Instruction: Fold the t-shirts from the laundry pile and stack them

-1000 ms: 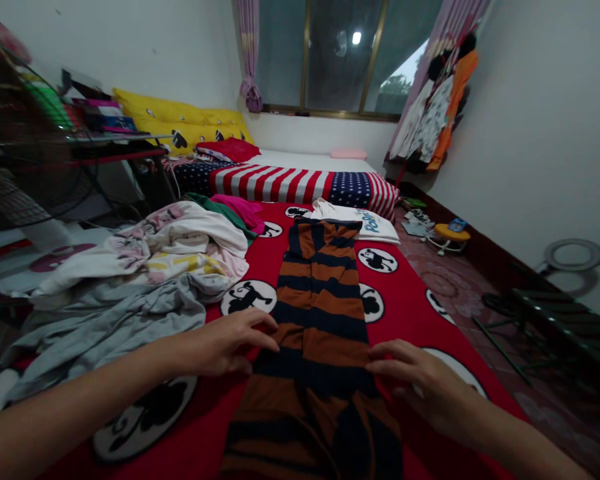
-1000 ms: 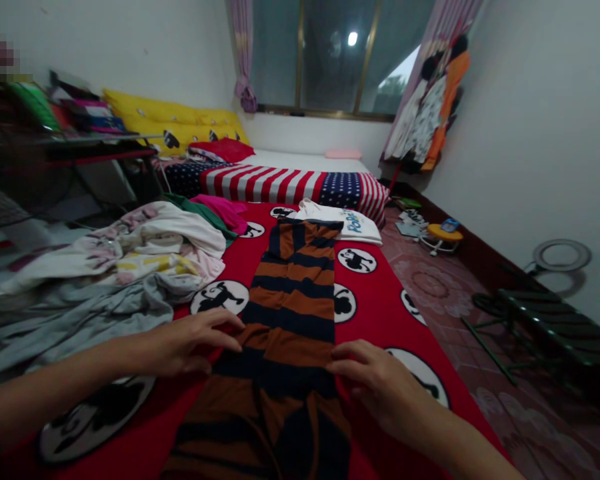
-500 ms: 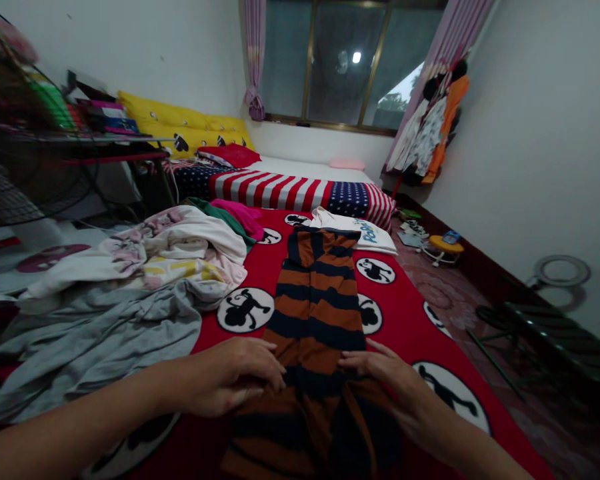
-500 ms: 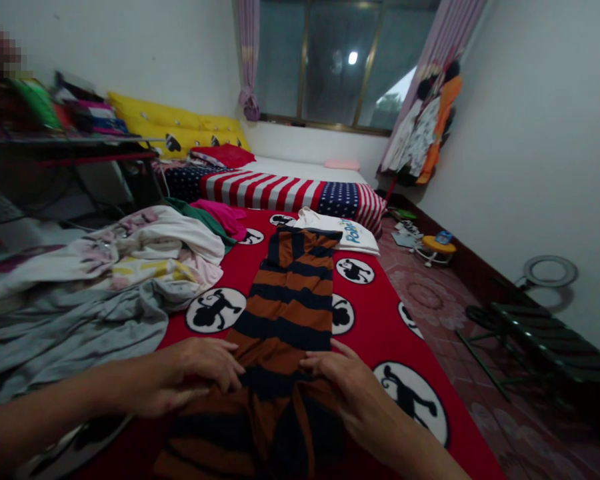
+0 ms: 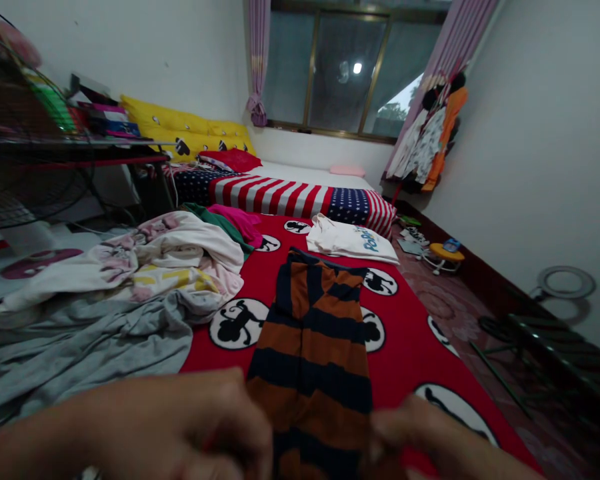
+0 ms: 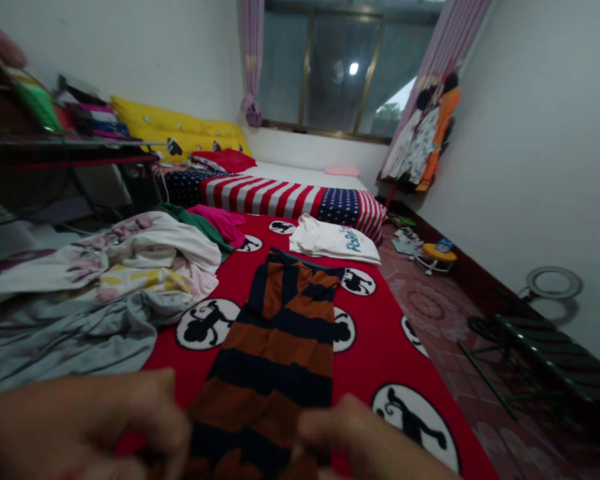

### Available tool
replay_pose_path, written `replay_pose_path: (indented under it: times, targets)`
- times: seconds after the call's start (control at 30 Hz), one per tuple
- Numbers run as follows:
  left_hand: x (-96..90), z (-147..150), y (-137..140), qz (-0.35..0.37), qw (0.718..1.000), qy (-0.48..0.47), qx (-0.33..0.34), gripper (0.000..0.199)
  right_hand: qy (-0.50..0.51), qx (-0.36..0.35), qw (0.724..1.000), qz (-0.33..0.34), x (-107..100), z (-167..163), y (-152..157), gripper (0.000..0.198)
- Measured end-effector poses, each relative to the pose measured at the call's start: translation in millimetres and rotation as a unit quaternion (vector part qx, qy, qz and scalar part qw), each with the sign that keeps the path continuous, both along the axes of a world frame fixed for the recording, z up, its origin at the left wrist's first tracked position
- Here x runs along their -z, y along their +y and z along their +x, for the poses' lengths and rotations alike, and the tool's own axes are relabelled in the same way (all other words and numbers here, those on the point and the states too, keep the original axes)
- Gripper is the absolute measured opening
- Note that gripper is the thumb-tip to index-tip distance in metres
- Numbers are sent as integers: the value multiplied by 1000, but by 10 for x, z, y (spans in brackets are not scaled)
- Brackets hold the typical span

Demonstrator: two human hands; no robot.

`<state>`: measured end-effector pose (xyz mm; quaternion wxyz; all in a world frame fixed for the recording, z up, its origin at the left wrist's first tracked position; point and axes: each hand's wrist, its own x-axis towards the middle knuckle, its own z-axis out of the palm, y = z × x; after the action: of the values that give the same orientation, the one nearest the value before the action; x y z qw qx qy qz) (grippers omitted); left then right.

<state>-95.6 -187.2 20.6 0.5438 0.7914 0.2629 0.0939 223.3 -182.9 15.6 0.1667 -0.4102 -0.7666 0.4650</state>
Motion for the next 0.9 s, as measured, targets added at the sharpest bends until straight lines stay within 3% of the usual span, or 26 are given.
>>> replay_pose_path:
  times: [0.07, 0.13, 0.2, 0.3, 0.37, 0.47, 0.67, 0.9]
  targets:
    - [-100, 108, 483, -79, 991, -61, -92, 18, 88, 57, 990, -89, -31, -94, 481, 34]
    - [-25, 212, 1032, -99, 954, -144, -245, 33, 201, 168, 958, -121, 102, -196, 1004, 33]
    - [224, 283, 1524, -133, 871, -239, -409, 47, 267, 294, 910, -118, 382, -266, 1447, 31]
    - [711, 311, 1963, -156, 830, -242, -477, 64, 304, 398, 859, -106, 863, -278, 1805, 34]
    - [960, 299, 2045, -152, 817, -248, -498, 77, 321, 415, 846, -97, 1075, -248, 1853, 47]
    - [1108, 286, 2022, -123, 820, -257, -496, 87, 342, 393, 848, -95, 1164, -215, 1802, 64]
    - [1067, 302, 2001, -116, 844, -267, -450, 82, 354, 355, 863, -69, 1138, -244, 1761, 70]
    - [985, 270, 1894, -87, 810, -227, -533, 66, 350, 365, 862, -13, 1185, -261, 1728, 62]
